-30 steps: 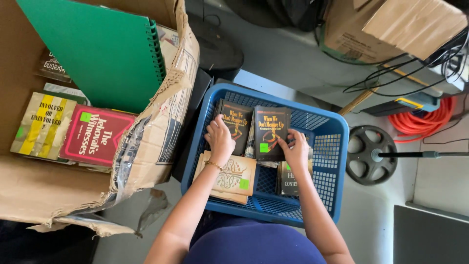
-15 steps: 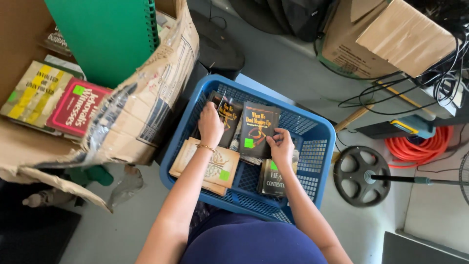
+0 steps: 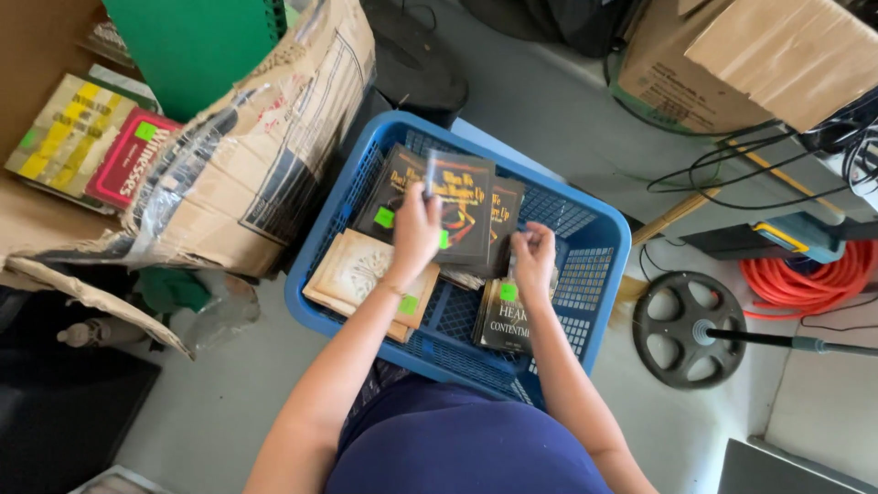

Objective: The person sorts paperback books from a cardboard box into a blue plastic basket. They pick up books, briefly flip through pages, and place them into the basket, organizing them by title.

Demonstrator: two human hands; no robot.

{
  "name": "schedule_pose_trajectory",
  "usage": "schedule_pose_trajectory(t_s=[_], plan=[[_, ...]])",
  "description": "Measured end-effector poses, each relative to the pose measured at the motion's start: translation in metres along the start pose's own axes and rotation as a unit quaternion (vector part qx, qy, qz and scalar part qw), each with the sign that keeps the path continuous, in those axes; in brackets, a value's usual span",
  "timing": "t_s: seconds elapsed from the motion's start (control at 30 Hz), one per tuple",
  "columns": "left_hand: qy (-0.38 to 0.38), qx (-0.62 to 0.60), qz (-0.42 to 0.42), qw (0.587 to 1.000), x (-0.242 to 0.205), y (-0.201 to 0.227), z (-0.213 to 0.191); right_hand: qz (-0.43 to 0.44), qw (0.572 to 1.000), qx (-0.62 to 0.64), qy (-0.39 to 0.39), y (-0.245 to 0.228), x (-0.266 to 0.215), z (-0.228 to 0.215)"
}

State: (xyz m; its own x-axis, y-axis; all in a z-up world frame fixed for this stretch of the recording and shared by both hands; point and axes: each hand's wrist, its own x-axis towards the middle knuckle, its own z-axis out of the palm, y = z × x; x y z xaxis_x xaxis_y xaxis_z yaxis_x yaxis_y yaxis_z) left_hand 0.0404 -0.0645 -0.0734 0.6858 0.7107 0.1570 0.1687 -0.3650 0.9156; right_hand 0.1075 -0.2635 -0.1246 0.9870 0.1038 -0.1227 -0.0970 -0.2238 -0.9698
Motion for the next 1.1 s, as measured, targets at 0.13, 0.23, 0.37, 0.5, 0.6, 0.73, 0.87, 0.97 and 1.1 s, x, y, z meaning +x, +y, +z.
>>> schedule_pose_trajectory(t_s=[0.13, 0.23, 0.37, 0.5, 0.6, 0.73, 0.87, 0.97, 1.1], plan=[[-0.085, 0.033, 0.045, 0.995, -0.011, -0.032, 0.042, -0.002, 1.000, 0.020, 0.012, 0.008, 0.003, 0.002], [-0.177, 0.079, -0.019, 0.981, -0.011, -0.003, 0.039, 0.002, 0.998, -0.036, -0.047, -0.011, -0.011, 0.021], [-0.225, 0.078, -0.040, 0.970, -0.003, 0.044, 0.000, 0.020, 0.996, -0.036, -0.076, -0.047, -0.029, 0.032], [-0.011, 0.287, 0.155, 0.945, 0.026, -0.023, -0.018, 0.066, 0.997, -0.011, -0.049, -0.018, -0.012, 0.029], [-0.012, 0.455, 0.038, 0.890, 0.023, -0.040, -0.032, 0.058, 0.997, -0.016, -0.043, -0.017, -0.013, 0.024], [0.014, 0.461, 0.011, 0.887, 0.034, -0.078, -0.014, 0.070, 0.992, 0.087, -0.058, -0.030, -0.020, 0.025], [0.004, 0.453, 0.028, 0.891, 0.031, -0.051, -0.024, 0.047, 0.996, 0.074, -0.031, -0.042, -0.030, 0.024], [-0.049, 0.318, 0.030, 0.947, 0.031, -0.052, -0.037, -0.054, 0.998, -0.012, 0.013, -0.031, -0.025, 0.009], [0.013, 0.205, 0.093, 0.974, 0.010, 0.047, -0.078, -0.143, 0.989, -0.022, 0.036, -0.083, -0.043, 0.006]])
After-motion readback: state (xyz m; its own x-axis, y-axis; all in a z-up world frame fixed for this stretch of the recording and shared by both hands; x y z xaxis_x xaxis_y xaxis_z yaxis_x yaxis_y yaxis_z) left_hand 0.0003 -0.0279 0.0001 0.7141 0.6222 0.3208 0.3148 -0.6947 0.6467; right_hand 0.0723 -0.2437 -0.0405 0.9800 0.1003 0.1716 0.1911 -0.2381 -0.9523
